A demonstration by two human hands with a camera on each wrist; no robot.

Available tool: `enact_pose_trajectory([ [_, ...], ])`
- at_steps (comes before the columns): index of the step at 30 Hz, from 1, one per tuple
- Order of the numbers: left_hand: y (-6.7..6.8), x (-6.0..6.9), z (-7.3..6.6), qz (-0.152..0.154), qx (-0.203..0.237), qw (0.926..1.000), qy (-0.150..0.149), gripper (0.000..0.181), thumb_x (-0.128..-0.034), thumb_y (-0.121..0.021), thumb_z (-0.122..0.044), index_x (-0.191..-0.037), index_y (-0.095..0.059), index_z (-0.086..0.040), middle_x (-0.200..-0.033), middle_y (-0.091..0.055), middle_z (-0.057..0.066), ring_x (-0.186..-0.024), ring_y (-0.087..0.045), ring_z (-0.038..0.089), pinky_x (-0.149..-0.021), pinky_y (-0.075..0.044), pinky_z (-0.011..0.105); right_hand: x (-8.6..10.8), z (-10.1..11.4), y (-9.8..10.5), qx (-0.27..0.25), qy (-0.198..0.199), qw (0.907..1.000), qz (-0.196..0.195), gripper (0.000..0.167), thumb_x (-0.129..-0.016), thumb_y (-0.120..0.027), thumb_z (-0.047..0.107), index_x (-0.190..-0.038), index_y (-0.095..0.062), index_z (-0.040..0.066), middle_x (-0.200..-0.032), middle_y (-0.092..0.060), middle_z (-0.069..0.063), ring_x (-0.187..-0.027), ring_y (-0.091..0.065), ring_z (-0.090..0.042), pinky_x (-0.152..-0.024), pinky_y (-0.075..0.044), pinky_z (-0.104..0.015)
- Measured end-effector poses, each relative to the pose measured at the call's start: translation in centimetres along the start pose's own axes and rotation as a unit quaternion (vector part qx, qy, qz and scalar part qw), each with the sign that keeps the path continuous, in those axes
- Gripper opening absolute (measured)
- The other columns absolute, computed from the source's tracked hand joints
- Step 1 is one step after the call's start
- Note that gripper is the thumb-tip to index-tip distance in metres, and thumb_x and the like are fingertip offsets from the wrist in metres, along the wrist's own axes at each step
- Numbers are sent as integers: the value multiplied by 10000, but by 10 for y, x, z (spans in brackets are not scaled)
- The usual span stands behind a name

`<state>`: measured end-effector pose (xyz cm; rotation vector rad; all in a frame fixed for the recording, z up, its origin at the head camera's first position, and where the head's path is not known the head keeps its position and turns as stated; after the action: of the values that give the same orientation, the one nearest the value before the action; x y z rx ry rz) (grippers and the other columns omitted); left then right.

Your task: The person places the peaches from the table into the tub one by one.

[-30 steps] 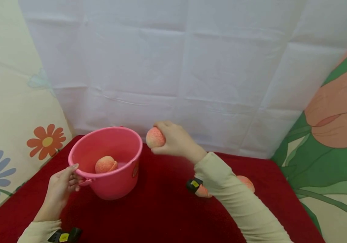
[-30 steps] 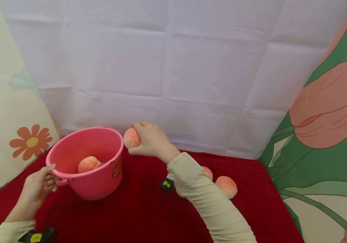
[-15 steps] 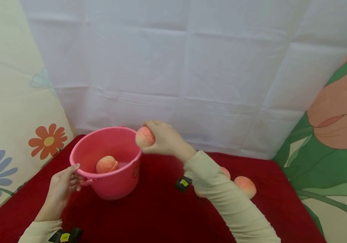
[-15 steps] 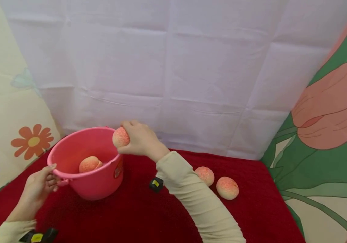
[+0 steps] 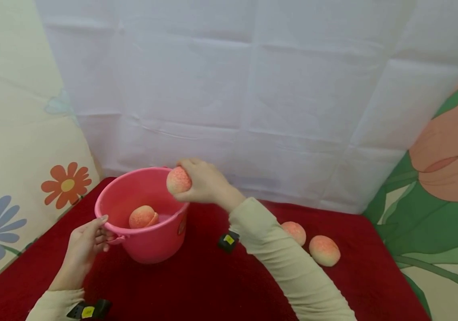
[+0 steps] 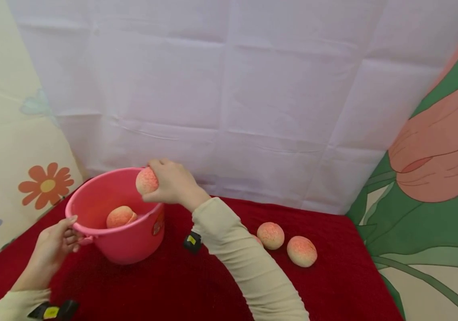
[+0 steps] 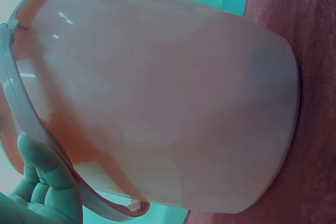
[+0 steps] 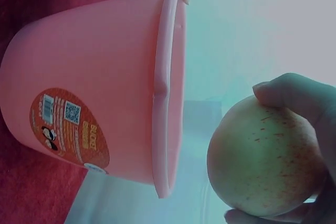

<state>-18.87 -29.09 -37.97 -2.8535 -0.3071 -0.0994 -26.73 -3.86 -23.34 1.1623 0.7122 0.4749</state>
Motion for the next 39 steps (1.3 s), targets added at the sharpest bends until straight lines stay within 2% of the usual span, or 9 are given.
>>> enact_pose_trajectory([
  [10,-4,0,1,-7,-15,9999,-132,342,-933,-506,-282,-642,-652,-178,-594,-619,-32,-515,-574,75,-434,-446,202,-8,3,-5,-63,-70,9999,88,612,-713,-718,374,-1226,-483,137,-1119,-545,-10,-953,-515,-134,-734,-455,-280],
  [22,-7,-3,2,-11,-24,10000,-91,340,-931,-510,-292,-644,-654,-180,-598,-617,-30,-521,-570,82,-439,-446,208,-12,7,-16,-10,-209,9994,265,668,-725,-716,390,-1277,-446,127,-1189,-521,-19,-1035,-492,-148,-856,-428,-360],
  [27,-7,-3,2,-8,-4,10000,-30,334,-927,-516,-300,-649,-659,-184,-603,-621,-33,-526,-574,83,-443,-448,208,-13,10,-22,-29,-212,9994,281,722,-730,-719,397,-1325,-413,124,-1241,-492,-30,-1087,-480,-163,-870,-431,-359],
  [34,-8,-4,2,68,42,9999,-85,341,-933,-508,-283,-645,-656,-175,-599,-618,-29,-520,-575,80,-437,-448,207,-10,9,-25,405,-170,9989,151,758,-760,-702,413,-1381,-352,155,-1370,-387,-45,-1216,-401,-202,-933,-402,-365],
  [39,-8,-4,2,76,16,10000,-14,332,-931,-512,-290,-655,-660,-180,-608,-621,-30,-535,-582,84,-448,-455,213,-6,5,-25,467,-257,9984,199,741,-775,-684,413,-1387,-351,161,-1367,-393,-24,-1208,-403,-186,-893,-433,-366],
])
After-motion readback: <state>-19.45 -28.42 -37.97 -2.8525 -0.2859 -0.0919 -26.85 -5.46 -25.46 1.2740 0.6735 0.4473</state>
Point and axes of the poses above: each hand's wrist, its own x-axis away from the middle knuckle, its own y-axis out of the back of the hand, z = x × y, the point moved 3 cm from there along -x, towards the middle knuckle
